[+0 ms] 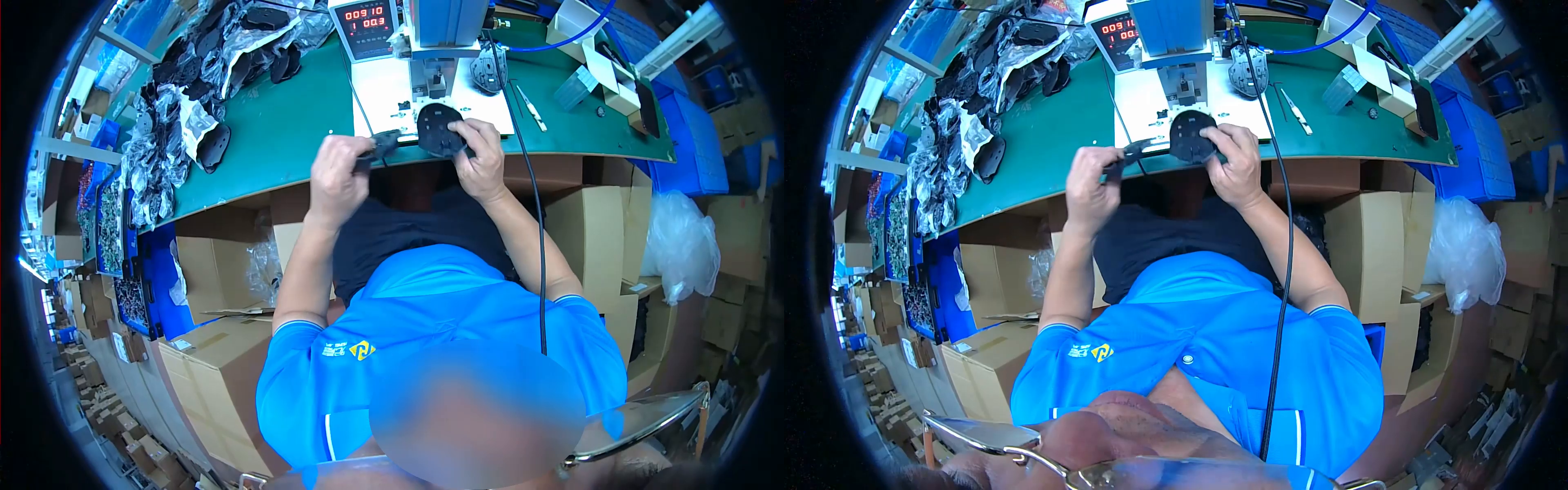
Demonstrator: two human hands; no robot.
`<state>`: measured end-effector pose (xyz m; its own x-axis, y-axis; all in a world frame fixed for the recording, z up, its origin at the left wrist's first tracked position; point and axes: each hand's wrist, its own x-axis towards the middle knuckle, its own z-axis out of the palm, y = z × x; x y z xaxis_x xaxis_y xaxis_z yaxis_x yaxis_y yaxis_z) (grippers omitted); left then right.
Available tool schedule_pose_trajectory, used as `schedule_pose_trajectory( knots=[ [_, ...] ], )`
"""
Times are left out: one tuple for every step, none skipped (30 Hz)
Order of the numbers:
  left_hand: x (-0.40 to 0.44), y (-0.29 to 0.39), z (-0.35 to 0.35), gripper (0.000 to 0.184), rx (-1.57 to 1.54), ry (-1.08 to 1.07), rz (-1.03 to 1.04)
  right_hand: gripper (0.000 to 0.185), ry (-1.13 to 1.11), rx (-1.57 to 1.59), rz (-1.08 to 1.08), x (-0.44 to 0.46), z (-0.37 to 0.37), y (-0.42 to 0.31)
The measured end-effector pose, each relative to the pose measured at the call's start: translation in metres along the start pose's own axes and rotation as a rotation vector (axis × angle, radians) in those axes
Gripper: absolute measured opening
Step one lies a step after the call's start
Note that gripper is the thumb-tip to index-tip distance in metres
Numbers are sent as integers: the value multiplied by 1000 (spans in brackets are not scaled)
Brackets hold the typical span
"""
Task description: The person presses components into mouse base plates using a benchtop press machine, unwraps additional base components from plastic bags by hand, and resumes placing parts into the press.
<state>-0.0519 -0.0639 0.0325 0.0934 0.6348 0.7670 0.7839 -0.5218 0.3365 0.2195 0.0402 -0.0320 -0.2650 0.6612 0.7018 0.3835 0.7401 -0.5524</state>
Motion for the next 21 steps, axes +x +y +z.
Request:
schedule_pose_trajectory(
  knots=[
    [4,1,9,46,-48,-15,40,50,7,-21,-27,-5,-6,-4],
    [8,2,19,47,-98,-32,79,50,8,-26,-27,-13,-11,-7],
    [11,3,28,48,-102,-37,114,46,39,15,10,-22,-17,-9],
    [13,3,36,50,-105,-43,146,43,69,57,47,-31,-23,-11],
    [13,3,43,50,-51,-71,169,40,69,75,83,-42,-32,-16],
    [15,3,49,50,-55,-73,169,42,40,49,95,-55,-42,-15],
    [19,2,56,55,-13,-87,205,41,31,58,148,-68,-51,-16],
    [21,-1,62,61,28,-100,240,41,22,68,201,-81,-60,-16],
    [23,-6,67,63,51,-115,253,38,24,48,265,-98,-68,-7],
    [26,-8,72,63,48,-115,252,35,28,27,329,-118,-74,4],
    [31,-9,76,52,90,-118,257,31,18,3,434,-137,-82,13],
    [33,-10,79,41,132,-121,261,29,23,13,598,-165,-85,33],
    [32,-10,83,41,128,-122,259,26,26,-46,682,-186,-92,44],
    [30,-11,86,39,142,-153,262,25,31,-107,768,-206,-99,53],
    [30,-11,90,37,156,-182,266,23,21,-158,887,-233,-104,68],
    [30,-10,91,37,151,-182,267,22,11,-208,1005,-240,-109,67],
    [27,-9,89,36,153,-186,243,24,-65,-143,1307,-247,-120,67],
    [26,-8,89,35,156,-190,219,24,-65,-145,1310,-265,-122,74],
    [27,-6,88,35,154,-191,216,25,-52,-135,1432,-296,-123,93],
    [28,-4,86,36,163,-204,205,25,-41,-124,1555,-324,-123,106],
    [29,-3,84,36,174,-217,194,25,-46,-125,1557,-345,-123,111]
  ],
)
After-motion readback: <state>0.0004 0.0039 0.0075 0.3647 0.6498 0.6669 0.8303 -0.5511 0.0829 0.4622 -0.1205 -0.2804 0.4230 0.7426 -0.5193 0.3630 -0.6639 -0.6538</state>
